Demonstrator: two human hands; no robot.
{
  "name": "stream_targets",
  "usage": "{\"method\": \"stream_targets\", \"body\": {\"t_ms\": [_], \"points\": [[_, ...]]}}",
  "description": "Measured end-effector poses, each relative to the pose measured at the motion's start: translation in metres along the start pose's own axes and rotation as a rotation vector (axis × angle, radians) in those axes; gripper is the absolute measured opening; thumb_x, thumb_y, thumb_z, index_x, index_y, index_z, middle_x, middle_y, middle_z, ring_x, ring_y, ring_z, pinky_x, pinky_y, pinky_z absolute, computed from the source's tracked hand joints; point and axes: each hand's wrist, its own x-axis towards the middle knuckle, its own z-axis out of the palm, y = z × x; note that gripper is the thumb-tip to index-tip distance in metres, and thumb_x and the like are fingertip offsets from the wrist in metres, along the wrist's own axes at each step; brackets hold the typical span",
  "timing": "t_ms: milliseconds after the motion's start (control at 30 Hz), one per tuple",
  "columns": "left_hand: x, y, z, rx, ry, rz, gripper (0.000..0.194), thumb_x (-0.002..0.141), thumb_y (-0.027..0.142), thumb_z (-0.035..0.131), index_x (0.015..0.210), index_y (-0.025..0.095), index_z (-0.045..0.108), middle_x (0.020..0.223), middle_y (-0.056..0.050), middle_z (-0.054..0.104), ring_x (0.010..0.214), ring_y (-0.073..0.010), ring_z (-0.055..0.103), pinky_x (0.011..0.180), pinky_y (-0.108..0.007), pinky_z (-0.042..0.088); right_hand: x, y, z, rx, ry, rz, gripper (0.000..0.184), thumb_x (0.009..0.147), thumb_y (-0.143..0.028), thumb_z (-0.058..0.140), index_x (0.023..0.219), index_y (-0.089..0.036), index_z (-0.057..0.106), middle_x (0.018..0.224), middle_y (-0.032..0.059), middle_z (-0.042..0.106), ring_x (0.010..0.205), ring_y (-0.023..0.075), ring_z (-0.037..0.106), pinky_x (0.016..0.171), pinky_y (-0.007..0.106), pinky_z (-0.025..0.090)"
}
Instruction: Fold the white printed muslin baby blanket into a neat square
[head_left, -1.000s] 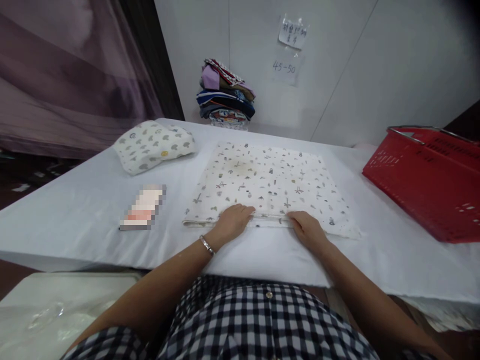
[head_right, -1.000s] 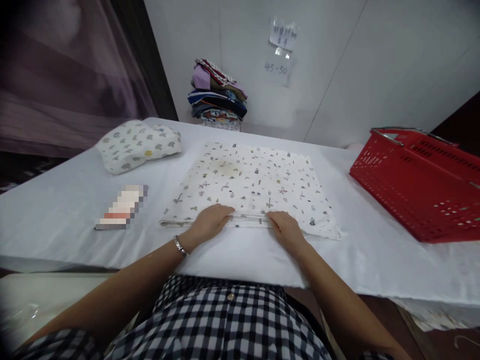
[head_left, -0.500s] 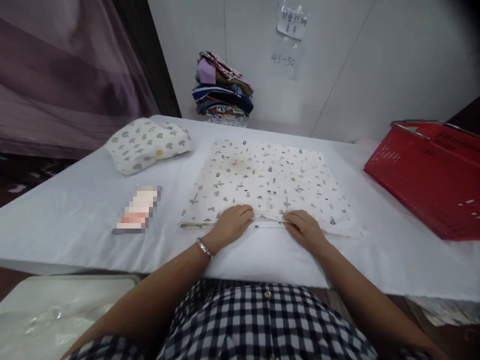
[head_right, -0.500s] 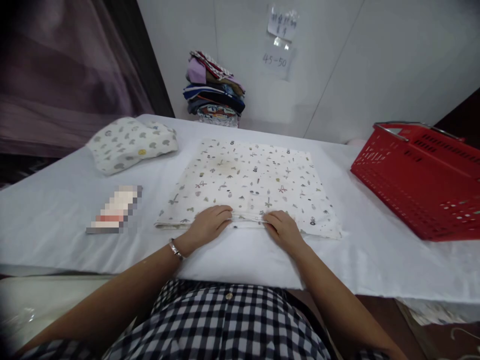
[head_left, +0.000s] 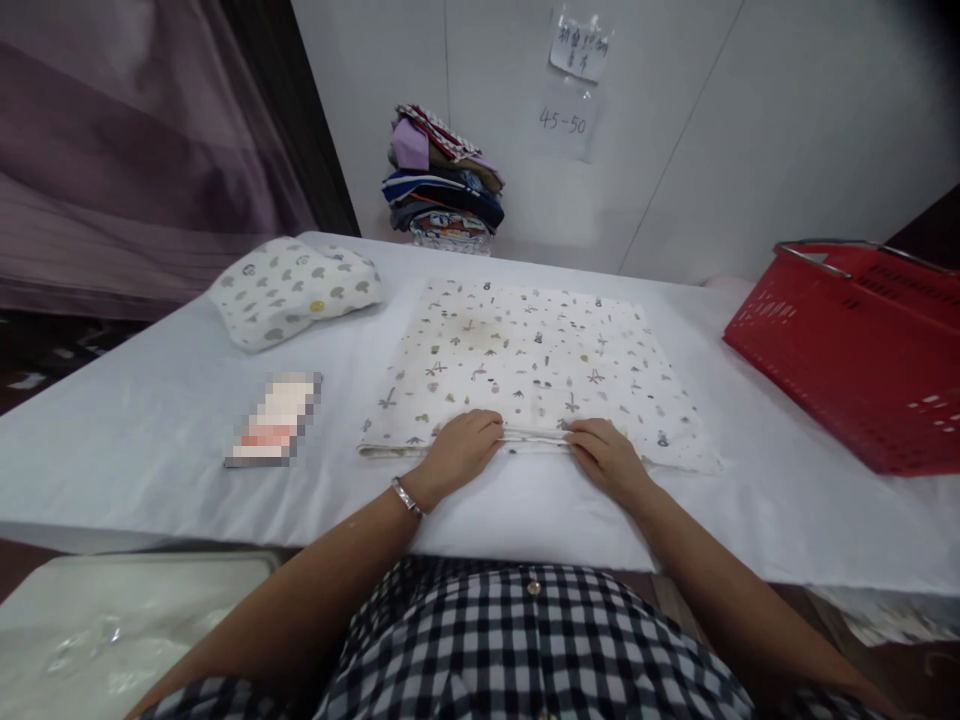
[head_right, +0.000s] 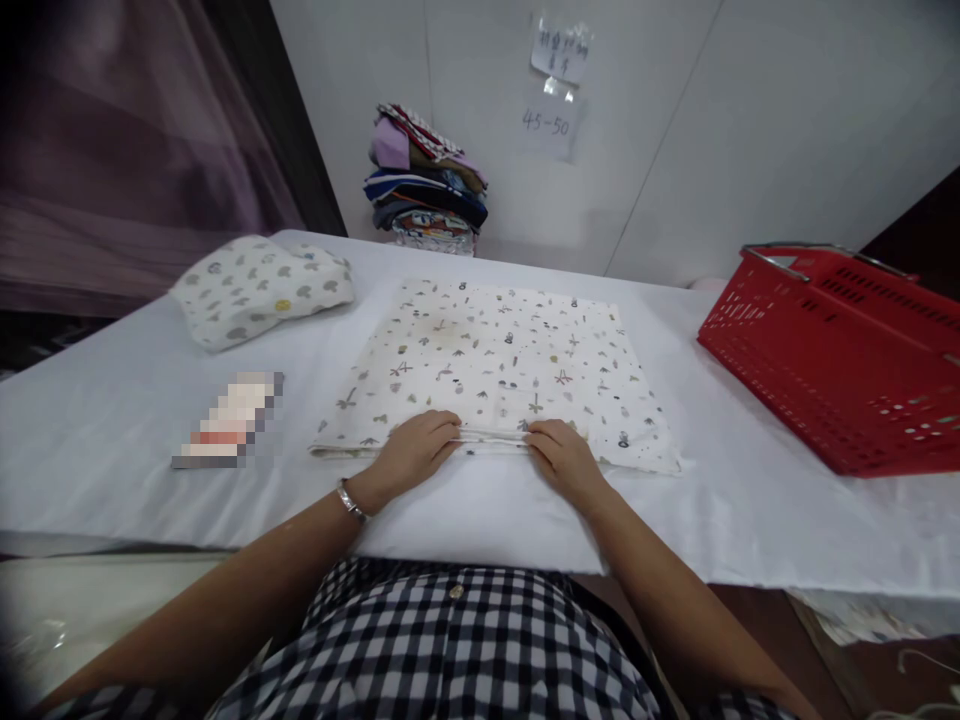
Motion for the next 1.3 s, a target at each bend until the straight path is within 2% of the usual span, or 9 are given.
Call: {"method": "stream_targets", "body": {"t_ms": [133, 433, 533, 633, 700, 933, 1033, 1133, 1300], "points": [[-0.001, 0.002, -0.002, -0.005, 0.049, 0.011, 0.017, 0.091, 0.025, 0.042, 0.089, 0.017, 0.057, 0.096, -0.006, 0.061, 0.090, -0.0172, 0.054, 0.079, -0.032, 0.044, 0.000, -0.001, 0.001, 0.003, 0.023, -0.021, 0.016, 0.088, -0.020, 0.048, 0.099, -0.021, 0.060, 0.101, 0.0093, 0.062, 0.095, 0.0214, 0.057, 0.081, 0.040, 0.050], [-0.001, 0.004, -0.001, 0.080, 0.049, -0.014, 0.019, 0.091, 0.022, 0.039, 0.084, 0.017, 0.056, 0.083, -0.004, 0.060, 0.081, -0.0171, 0.053, 0.074, -0.032, 0.041, 0.001, -0.004, 0.000, -0.050, 0.096, 0.001, 0.020, 0.089, -0.019, 0.043, 0.101, -0.020, 0.059, 0.092, 0.0092, 0.065, 0.087, 0.0214, 0.058, 0.077, 0.038, 0.049], [0.000, 0.005, 0.000, 0.126, 0.062, -0.008, 0.019, 0.089, 0.014, 0.038, 0.084, 0.017, 0.056, 0.083, -0.005, 0.060, 0.081, -0.0175, 0.053, 0.073, -0.032, 0.040, 0.001, -0.003, 0.000, -0.097, 0.143, -0.005, 0.020, 0.089, -0.017, 0.043, 0.101, -0.019, 0.059, 0.093, 0.0094, 0.066, 0.087, 0.0217, 0.058, 0.077, 0.038, 0.048], [0.000, 0.005, 0.001, 0.162, 0.050, 0.019, 0.021, 0.086, 0.008, 0.038, 0.083, 0.017, 0.056, 0.085, -0.006, 0.061, 0.079, -0.0176, 0.053, 0.072, -0.032, 0.040, 0.002, -0.002, 0.001, -0.127, 0.083, -0.027, 0.019, 0.089, -0.016, 0.043, 0.099, -0.019, 0.059, 0.092, 0.0086, 0.066, 0.086, 0.0214, 0.058, 0.076, 0.037, 0.046], [0.000, 0.004, 0.001, 0.163, 0.054, 0.027, 0.021, 0.085, 0.007, 0.039, 0.083, 0.017, 0.056, 0.088, -0.005, 0.062, 0.080, -0.0176, 0.053, 0.072, -0.032, 0.041, 0.003, -0.002, 0.001, -0.138, 0.056, -0.032, 0.019, 0.089, -0.015, 0.043, 0.097, -0.019, 0.059, 0.091, 0.0085, 0.066, 0.085, 0.0213, 0.058, 0.075, 0.037, 0.046], [0.002, -0.001, 0.001, 0.113, 0.147, 0.004, 0.021, 0.082, 0.005, 0.042, 0.081, 0.016, 0.059, 0.102, -0.006, 0.062, 0.090, -0.0176, 0.054, 0.082, -0.033, 0.043, 0.005, -0.003, -0.001, -0.122, 0.114, -0.037, 0.020, 0.089, -0.016, 0.042, 0.091, -0.021, 0.062, 0.094, 0.0083, 0.066, 0.085, 0.0204, 0.058, 0.072, 0.035, 0.046], [0.001, -0.001, 0.003, 0.143, 0.086, 0.031, 0.024, 0.080, 0.003, 0.042, 0.076, 0.017, 0.061, 0.108, -0.006, 0.060, 0.093, -0.0188, 0.053, 0.081, -0.034, 0.044, 0.005, -0.002, 0.001, -0.145, 0.062, -0.050, 0.023, 0.089, -0.016, 0.043, 0.084, -0.022, 0.064, 0.094, 0.0067, 0.065, 0.084, 0.0196, 0.056, 0.071, 0.034, 0.045], [0.000, 0.001, 0.003, 0.136, -0.001, 0.003, 0.026, 0.079, 0.003, 0.043, 0.082, 0.018, 0.063, 0.112, -0.006, 0.059, 0.097, -0.0204, 0.052, 0.079, -0.035, 0.044, 0.004, 0.001, 0.004, -0.171, 0.019, -0.047, 0.024, 0.089, -0.016, 0.043, 0.083, -0.023, 0.066, 0.094, 0.0062, 0.064, 0.085, 0.0198, 0.056, 0.071, 0.033, 0.044], [-0.002, 0.006, -0.008, 0.077, -0.081, 0.003, 0.017, 0.082, 0.020, 0.050, 0.094, 0.018, 0.062, 0.114, -0.007, 0.058, 0.098, -0.0226, 0.051, 0.081, -0.039, 0.042, 0.003, 0.004, 0.007, -0.187, 0.025, -0.071, 0.020, 0.089, -0.015, 0.046, 0.089, -0.021, 0.065, 0.096, 0.0073, 0.063, 0.087, 0.0196, 0.054, 0.072, 0.033, 0.044]]}}
